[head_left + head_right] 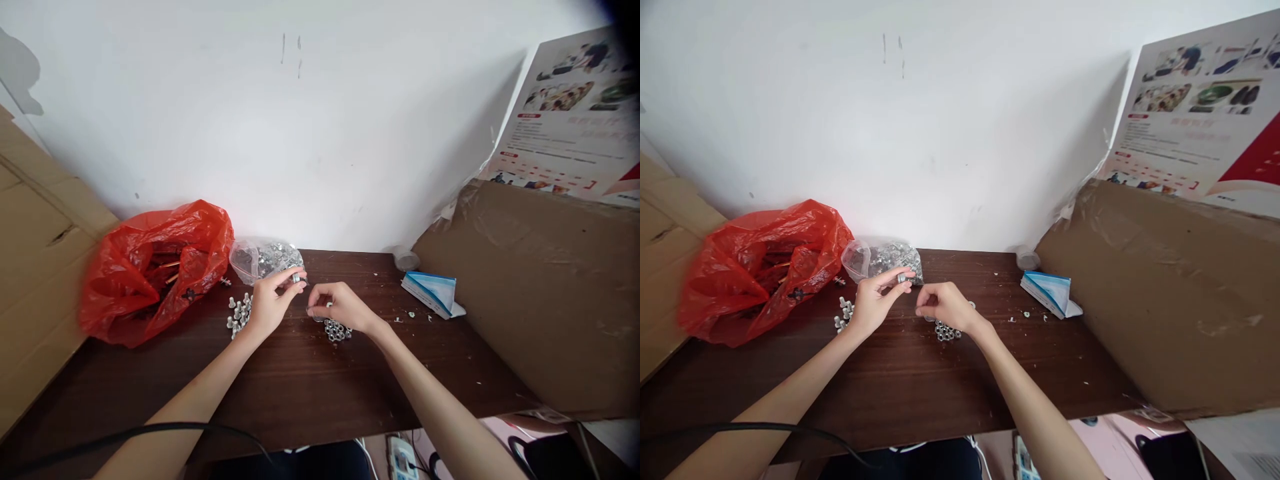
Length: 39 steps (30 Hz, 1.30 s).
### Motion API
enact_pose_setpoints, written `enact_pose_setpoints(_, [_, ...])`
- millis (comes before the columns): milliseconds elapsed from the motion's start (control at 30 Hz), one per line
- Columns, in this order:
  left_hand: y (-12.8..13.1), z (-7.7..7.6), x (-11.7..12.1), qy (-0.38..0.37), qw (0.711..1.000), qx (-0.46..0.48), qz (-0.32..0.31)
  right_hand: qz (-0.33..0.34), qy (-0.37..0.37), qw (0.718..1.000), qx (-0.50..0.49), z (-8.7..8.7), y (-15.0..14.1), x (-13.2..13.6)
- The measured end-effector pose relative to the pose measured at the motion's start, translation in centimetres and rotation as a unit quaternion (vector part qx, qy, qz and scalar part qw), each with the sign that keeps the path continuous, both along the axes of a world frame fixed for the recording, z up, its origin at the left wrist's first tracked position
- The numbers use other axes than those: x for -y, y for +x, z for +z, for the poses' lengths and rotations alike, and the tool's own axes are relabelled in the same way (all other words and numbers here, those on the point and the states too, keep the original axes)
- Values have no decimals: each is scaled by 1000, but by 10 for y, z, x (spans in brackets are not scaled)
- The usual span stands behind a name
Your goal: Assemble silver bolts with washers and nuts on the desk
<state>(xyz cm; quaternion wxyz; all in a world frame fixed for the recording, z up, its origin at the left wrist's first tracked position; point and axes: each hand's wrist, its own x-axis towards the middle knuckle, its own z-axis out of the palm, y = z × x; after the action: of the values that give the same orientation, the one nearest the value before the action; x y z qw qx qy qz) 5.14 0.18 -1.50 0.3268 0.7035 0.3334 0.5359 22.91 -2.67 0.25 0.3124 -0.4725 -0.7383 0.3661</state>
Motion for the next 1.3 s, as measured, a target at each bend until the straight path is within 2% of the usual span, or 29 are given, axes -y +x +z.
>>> enact_pose_setpoints(67, [-2, -2, -3, 38, 998, -19, 37, -73, 10, 985, -159, 0, -7, -3])
enact_pose_setpoints(133, [-3, -4, -4, 74, 995, -43, 57, -122, 8, 951, -283, -2, -18, -3])
enact_pose_setpoints(200, [-4, -6, -5, 109, 990, -62, 66, -151, -4, 922, -356, -3, -30, -3])
enact_pose_setpoints(300, [-5, -7, -5, 154, 982, -77, 72, -172, -16, 895, -411, -5, -44, 0])
enact_pose_setpoints(500, [-5, -7, -6, 218, 969, -90, 78, -168, -24, 873, -458, -13, -52, 1])
enact_pose_setpoints(867, [-6, -7, -4, 230, 965, -113, 57, -130, -112, 843, -510, -10, -49, 5])
enact_pose_setpoints(1100, [-4, -7, -2, 231, 965, -122, 32, -145, -103, 858, -482, -12, -45, 6])
enact_pose_setpoints(1300, [-2, 1, 5, 235, 965, -112, 24, -116, -90, 867, -475, -11, -44, 9])
